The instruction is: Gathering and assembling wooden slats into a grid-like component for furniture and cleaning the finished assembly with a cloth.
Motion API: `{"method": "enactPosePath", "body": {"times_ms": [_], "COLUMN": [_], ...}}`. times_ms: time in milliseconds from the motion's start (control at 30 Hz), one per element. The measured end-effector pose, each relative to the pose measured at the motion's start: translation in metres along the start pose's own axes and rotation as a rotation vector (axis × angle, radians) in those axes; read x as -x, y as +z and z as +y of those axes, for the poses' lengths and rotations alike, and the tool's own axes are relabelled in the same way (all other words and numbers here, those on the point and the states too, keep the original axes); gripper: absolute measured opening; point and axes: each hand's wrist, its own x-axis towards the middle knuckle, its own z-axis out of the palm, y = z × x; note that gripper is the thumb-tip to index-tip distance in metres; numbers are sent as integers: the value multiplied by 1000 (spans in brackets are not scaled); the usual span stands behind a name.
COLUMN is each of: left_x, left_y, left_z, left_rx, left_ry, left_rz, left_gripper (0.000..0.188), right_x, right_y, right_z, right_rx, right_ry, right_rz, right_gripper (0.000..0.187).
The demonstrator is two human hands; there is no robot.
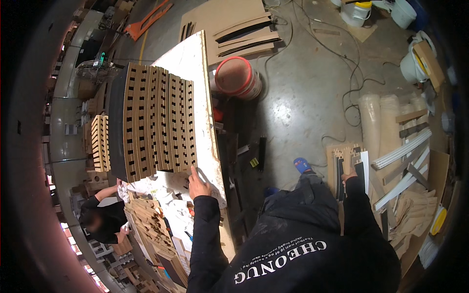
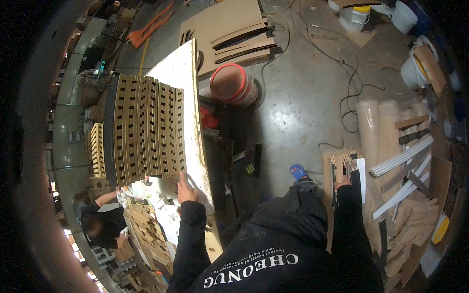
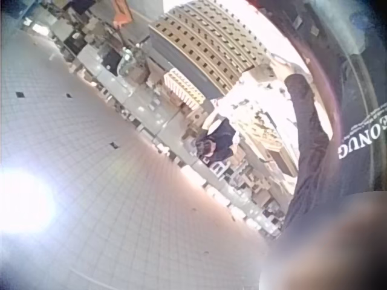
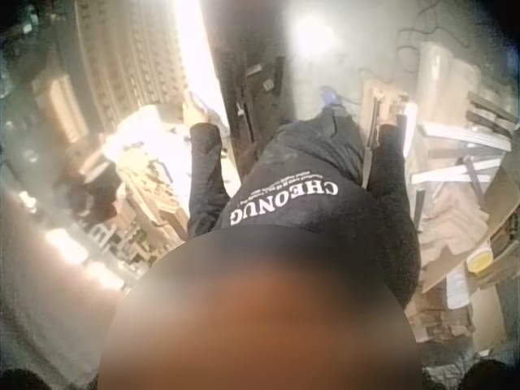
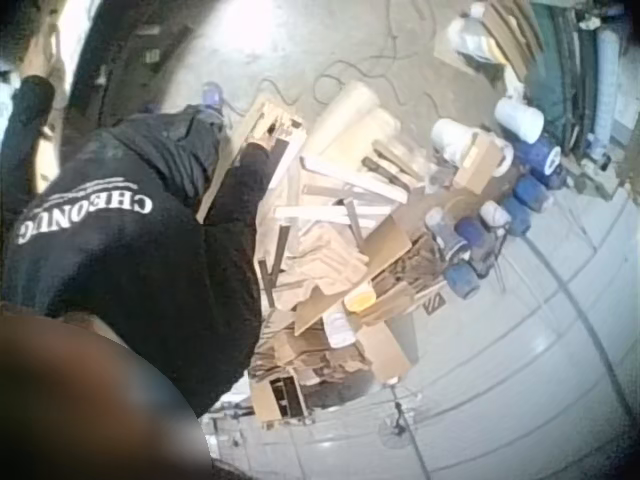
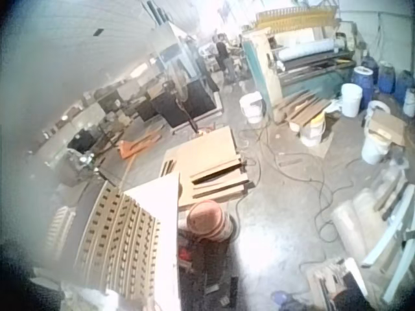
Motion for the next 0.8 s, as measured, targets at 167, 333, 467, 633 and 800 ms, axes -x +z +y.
{"method": "enactPosePath", "body": {"times_ms": [167,333,467,633,800], "left_x": [-7,-6,-14,-6,-11], "left_y": [-8,-25,-27,-32,-41], "left_z": [8,11,21,9,15], "left_rx": [-126,-111,-145,-100,-142], "left_ry": [-15,-31,-51,-6,-84], "left_rz": [-61,-34,-77,17,-71], "left_gripper": [86,86,86,83,81], "right_x": [-29,-7,-47,-13,-31], "right_y": [19,12,6,1,4], "right_z": [56,27,80,19,40], "right_rx": [149,124,93,55,75], "right_ry": [-16,76,73,89,11], "right_rz": [-18,-86,-19,-42,-35], "right_gripper": [32,30,27,30,36]}}
